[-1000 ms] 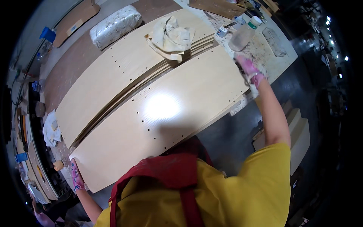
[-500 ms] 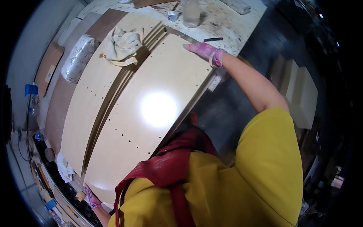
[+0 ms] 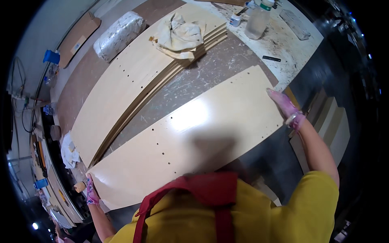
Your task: The person pours liquid from a plastic bottle onto a cloth and wipes several light-colored wooden boards on a workbench. They repeatedly pick up, stack, and wipe the boards with the cloth, occasionally refilling the cloth with liquid.
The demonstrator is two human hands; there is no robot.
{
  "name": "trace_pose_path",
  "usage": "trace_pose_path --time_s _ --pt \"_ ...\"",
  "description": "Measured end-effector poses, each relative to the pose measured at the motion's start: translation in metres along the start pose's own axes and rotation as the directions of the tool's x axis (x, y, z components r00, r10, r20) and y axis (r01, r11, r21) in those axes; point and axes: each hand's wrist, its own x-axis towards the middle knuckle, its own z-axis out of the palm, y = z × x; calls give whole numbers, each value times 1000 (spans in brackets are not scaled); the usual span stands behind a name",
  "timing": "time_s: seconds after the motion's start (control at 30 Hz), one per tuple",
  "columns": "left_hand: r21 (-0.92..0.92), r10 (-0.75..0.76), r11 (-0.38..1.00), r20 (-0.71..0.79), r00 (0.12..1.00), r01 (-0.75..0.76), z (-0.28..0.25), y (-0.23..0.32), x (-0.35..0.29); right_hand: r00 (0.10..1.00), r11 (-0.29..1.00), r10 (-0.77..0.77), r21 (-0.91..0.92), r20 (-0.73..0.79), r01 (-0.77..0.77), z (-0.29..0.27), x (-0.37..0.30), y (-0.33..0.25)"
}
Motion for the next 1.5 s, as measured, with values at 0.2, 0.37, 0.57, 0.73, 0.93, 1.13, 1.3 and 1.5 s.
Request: trace_pose_path --time_s 0.2,0.37,0.57,0.73,0.93,1.13,1.3,1.5 --pt "-3 76 997 -6 997 -76 9 0 0 959 905 230 326 166 -273 9 -8 -35" --pt "-161 145 977 39 989 -137 11 -3 2 956 884 256 366 139 -290 13 0 -31" --pt "-137 108 986 121 987 -91 -16 -8 12 982 909 158 373 105 -186 22 -40 -52" --pt "-233 140 965 69 988 -120 -10 -6 -3 979 931 60 341 197 -126 21 -82 -111" --pt "608 932 311 -45 359 -731 6 33 38 981 891 36 438 191 -119 17 -101 -105" --pt "61 319 576 902 292 -815 242 156 -27 971 878 44 455 236 -151 22 -94 -93" --pt "766 -590 511 642 490 -390 292 165 -33 981 902 62 411 185 -135 23 -90 -75" --pt "474 -362 763 877 317 -440 276 141 -39 984 922 44 373 175 -108 14 -68 -50"
